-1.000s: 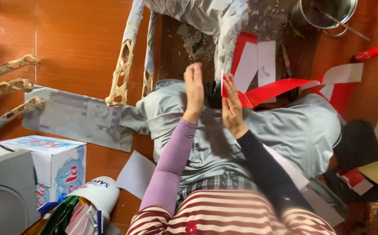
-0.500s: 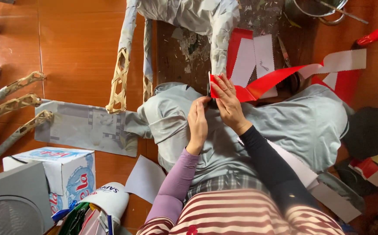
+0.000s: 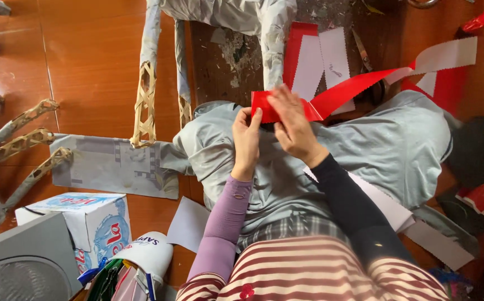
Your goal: Assembling and decorating a paper animal figure with red and black paper strips and glue.
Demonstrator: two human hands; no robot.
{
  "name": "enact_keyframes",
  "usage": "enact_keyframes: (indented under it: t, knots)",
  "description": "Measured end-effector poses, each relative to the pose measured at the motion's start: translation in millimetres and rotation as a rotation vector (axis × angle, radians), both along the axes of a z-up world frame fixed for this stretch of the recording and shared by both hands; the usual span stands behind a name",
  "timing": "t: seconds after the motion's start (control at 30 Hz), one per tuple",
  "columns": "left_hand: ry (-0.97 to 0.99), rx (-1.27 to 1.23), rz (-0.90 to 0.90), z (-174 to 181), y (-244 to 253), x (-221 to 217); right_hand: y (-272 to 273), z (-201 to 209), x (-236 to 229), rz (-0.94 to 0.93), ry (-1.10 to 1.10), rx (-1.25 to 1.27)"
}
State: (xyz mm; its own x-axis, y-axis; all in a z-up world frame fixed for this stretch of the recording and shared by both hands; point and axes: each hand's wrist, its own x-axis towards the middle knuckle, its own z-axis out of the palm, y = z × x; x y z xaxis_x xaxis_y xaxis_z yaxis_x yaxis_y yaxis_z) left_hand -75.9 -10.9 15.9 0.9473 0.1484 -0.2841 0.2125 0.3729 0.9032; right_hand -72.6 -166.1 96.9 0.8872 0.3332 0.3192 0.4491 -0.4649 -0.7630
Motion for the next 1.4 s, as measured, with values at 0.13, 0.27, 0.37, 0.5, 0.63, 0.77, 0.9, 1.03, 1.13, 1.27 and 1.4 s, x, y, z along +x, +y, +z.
enact_keyframes:
  t: [0.13,0.27,0.37,0.5,0.63,0.77,0.9,1.03,1.13,1.27,1.4]
  knots:
    - [0.029,-0.024,0.001,8.7,3.0,3.2,-27.6,-39.5,-33.0,-0.353,0.121,0.222]
    - [0.026,-0.078,0.000,-5.0,7.8,-0.3,-42.2,-126.8,-52.7,-0.172,1.048,0.570]
    - [0.052,-0.132,0.032,-14.2,9.6,0.2,-31.8,-121.2,-40.4,-0.142,1.316,1.082]
    - [0.163,-0.240,0.091,-9.6,15.0,-0.4,-13.7,-77.2,-25.3,-0.428,1.000,1.400]
    - [0.190,-0.325,0.153,-40.3,22.0,-0.6,-7.3,-66.2,-21.0,-0.553,0.889,1.307]
    - [0.184,-0.318,0.186,-69.2,24.9,-2.2,0.8,-70.5,-23.0,-0.579,0.888,1.312]
    - [0.225,-0.194,0.189,-58.3,17.8,5.5,4.6,-65.0,-18.5,-0.553,0.942,1.386]
    - [0.037,0.101,0.130,-14.5,4.6,10.5,4.9,-63.0,-19.5,-0.551,0.940,1.386]
    - [-0.262,0.738,0.072,18.8,3.1,14.4,4.9,-62.2,-19.0,-0.584,0.939,1.365]
    - [-0.300,0.981,-0.030,18.7,3.3,7.2,4.5,-65.4,-18.5,-0.579,0.916,1.338]
    - [-0.105,0.779,-0.181,18.2,-0.2,8.4,3.9,-72.5,-19.7,-0.556,0.891,1.291]
